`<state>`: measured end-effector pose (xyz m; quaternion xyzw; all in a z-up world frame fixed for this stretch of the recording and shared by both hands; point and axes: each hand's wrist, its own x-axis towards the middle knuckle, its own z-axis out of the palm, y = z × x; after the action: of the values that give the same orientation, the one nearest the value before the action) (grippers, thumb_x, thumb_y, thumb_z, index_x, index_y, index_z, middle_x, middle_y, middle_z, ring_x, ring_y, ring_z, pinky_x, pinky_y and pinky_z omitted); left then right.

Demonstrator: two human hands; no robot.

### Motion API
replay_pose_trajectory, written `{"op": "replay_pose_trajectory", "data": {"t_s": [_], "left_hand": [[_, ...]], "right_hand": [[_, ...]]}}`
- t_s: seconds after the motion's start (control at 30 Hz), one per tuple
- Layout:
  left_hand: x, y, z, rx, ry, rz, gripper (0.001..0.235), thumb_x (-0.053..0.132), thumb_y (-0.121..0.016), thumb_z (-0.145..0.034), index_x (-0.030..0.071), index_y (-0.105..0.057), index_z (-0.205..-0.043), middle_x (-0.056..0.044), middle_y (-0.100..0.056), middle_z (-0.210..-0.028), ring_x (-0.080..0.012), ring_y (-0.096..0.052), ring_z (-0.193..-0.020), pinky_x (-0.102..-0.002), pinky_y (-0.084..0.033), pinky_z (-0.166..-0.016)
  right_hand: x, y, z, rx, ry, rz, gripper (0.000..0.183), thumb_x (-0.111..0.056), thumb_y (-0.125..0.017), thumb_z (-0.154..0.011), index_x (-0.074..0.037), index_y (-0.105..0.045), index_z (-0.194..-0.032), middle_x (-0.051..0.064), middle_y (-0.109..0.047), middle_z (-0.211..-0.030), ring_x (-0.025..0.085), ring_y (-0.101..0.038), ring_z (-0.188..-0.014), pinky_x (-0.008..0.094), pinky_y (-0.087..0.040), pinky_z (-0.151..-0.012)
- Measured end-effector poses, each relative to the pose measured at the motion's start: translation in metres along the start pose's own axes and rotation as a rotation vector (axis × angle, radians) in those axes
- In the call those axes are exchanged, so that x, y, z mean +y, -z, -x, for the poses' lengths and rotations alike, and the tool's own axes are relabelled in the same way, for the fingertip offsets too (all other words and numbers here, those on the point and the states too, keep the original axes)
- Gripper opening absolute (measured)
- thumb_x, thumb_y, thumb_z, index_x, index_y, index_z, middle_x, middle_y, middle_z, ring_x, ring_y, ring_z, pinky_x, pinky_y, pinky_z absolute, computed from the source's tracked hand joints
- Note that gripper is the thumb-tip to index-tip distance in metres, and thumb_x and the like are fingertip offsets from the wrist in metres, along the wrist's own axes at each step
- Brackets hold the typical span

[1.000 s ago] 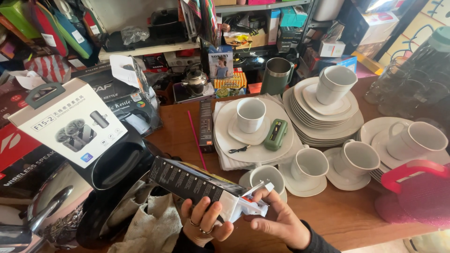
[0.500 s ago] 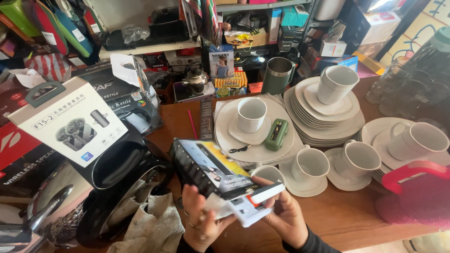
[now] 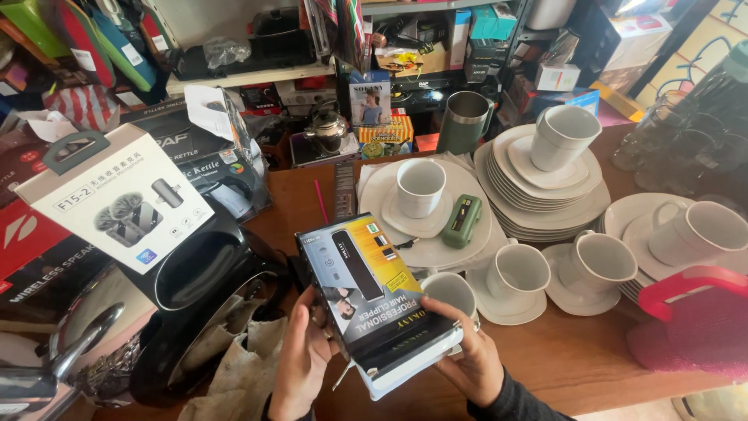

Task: Unboxing and inspecting a pair of professional hair clippers.

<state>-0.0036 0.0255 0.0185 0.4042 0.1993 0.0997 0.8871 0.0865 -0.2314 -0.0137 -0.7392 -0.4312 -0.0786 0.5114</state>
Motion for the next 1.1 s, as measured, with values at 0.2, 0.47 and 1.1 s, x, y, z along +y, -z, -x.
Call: {"op": "replay_pose_trajectory", "data": {"t_s": [0.2,0.47,1.1], "left_hand": [[0.023,-0.035,0.0,0.172,0.154,-0.158,0.075,0.023,-0.061,-0.083,0.017,-0.04,-0.154,-0.018,-0.065,-0.143,-0.037,-0.067,-0.118,-0.05,-0.056,-0.091],[-0.009,-0.001,-0.036,0.082,-0.069,-0.272,0.076,0.02,-0.061,-0.089,0.014,-0.034,-0.159,-0.016,-0.066,-0.094,-0.0216,-0.063,-0.079,-0.038,-0.056,-0.079],[0.031,0.001,-0.073,0.103,-0.191,-0.236,0.074,0.022,-0.058,-0.09,0.015,-0.032,-0.158,-0.017,-0.063,-0.134,-0.0269,-0.064,-0.11,-0.04,-0.055,-0.087]], "right_hand": [[0.018,-0.01,0.01,-0.046,0.104,-0.039,0.049,-0.007,-0.078,-0.089,0.0,-0.055,-0.132,0.02,-0.056,-0.15,0.036,-0.061,-0.137,0.038,-0.051,-0.111],[0.01,-0.006,0.013,-0.063,0.243,-0.083,0.019,-0.016,-0.066,-0.098,-0.003,-0.055,-0.106,0.033,-0.039,-0.154,0.052,-0.042,-0.146,0.059,-0.04,-0.12],[0.016,-0.026,0.054,0.04,0.433,-0.097,0.033,-0.026,-0.06,-0.104,-0.003,-0.061,-0.081,0.031,-0.048,-0.146,0.056,-0.053,-0.135,0.062,-0.052,-0.112]]}}
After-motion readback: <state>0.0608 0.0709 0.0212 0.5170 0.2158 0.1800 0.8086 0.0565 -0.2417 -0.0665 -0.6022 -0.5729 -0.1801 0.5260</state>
